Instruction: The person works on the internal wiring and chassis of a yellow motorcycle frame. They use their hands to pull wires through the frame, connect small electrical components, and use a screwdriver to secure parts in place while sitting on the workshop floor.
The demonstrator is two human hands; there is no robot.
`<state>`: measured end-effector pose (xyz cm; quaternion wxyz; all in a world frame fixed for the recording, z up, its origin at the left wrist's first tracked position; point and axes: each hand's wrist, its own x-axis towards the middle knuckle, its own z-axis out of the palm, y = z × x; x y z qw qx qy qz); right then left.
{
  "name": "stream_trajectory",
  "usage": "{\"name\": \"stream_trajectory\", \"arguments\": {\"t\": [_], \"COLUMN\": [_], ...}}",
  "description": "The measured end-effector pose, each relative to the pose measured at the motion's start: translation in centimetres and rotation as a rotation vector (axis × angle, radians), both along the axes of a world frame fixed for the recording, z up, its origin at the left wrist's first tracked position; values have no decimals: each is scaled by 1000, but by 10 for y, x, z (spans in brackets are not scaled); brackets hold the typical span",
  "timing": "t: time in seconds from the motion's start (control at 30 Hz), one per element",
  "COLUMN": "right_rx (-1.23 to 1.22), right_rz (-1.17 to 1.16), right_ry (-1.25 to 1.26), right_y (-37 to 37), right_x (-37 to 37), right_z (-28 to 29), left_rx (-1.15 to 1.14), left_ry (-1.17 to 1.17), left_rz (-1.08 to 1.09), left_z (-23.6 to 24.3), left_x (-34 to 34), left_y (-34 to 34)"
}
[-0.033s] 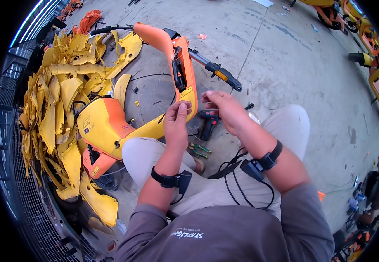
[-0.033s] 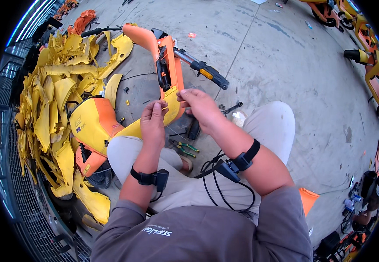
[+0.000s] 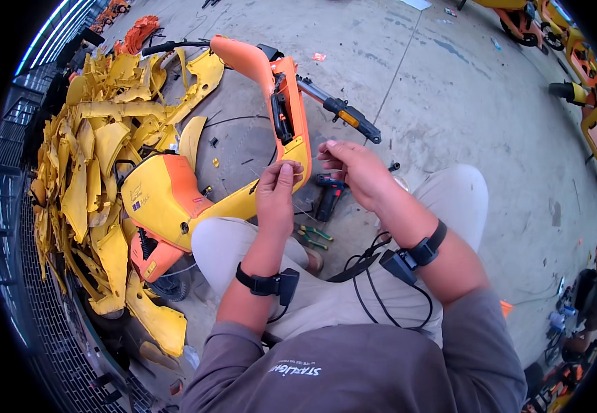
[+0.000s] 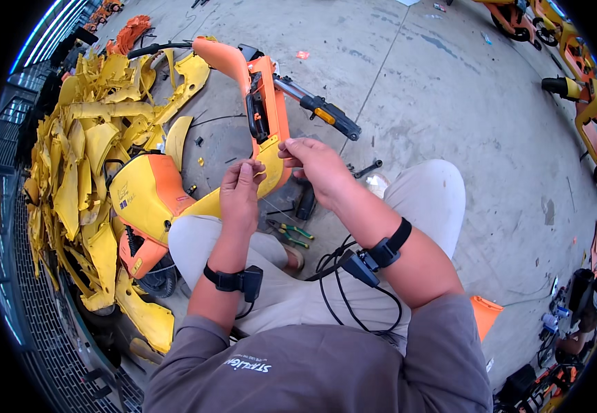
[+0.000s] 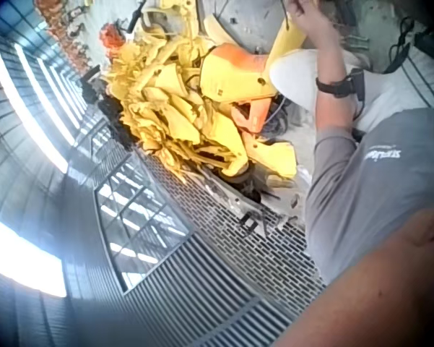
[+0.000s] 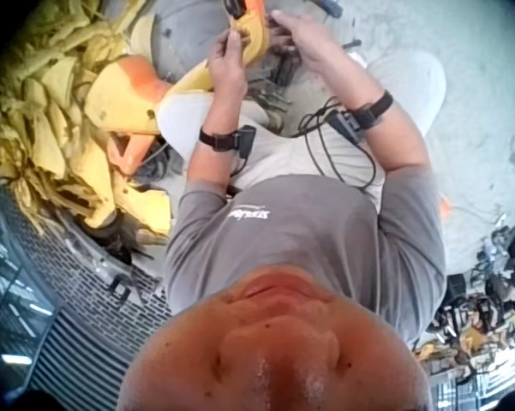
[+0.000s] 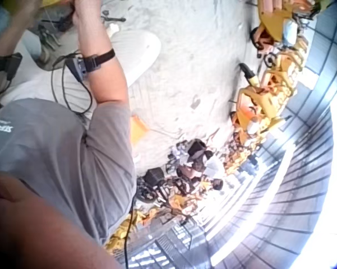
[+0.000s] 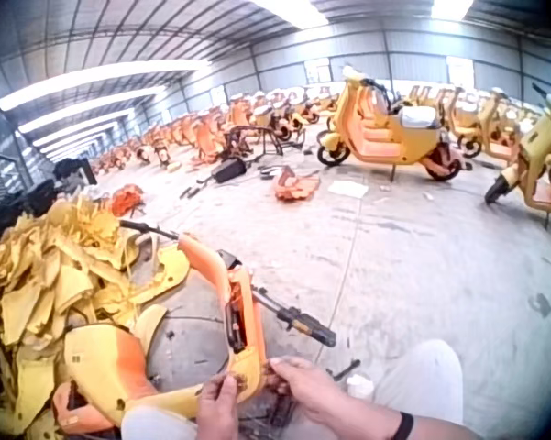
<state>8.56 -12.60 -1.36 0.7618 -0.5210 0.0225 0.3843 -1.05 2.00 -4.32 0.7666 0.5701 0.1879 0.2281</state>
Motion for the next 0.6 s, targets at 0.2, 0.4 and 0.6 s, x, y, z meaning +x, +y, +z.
{"name": "stream_trajectory", "arguments": {"t": [0.2, 0.4, 0.6], "right_rx": [7, 30, -187], "right_rz": [-140, -528, -556], "right_ry": [-98, -242, -33], "right_y": [-14, -84, -129], "right_x": [22, 90, 102], "right_z": [10, 10, 12], "left_rx": [-264, -404, -404], "left_ry": [-64, -171, -223], "left_rz": [-64, 160, 296], "left_z": [-2, 12, 12], "left_x": [-6, -12, -11], "left_y": [22, 87, 105]}}
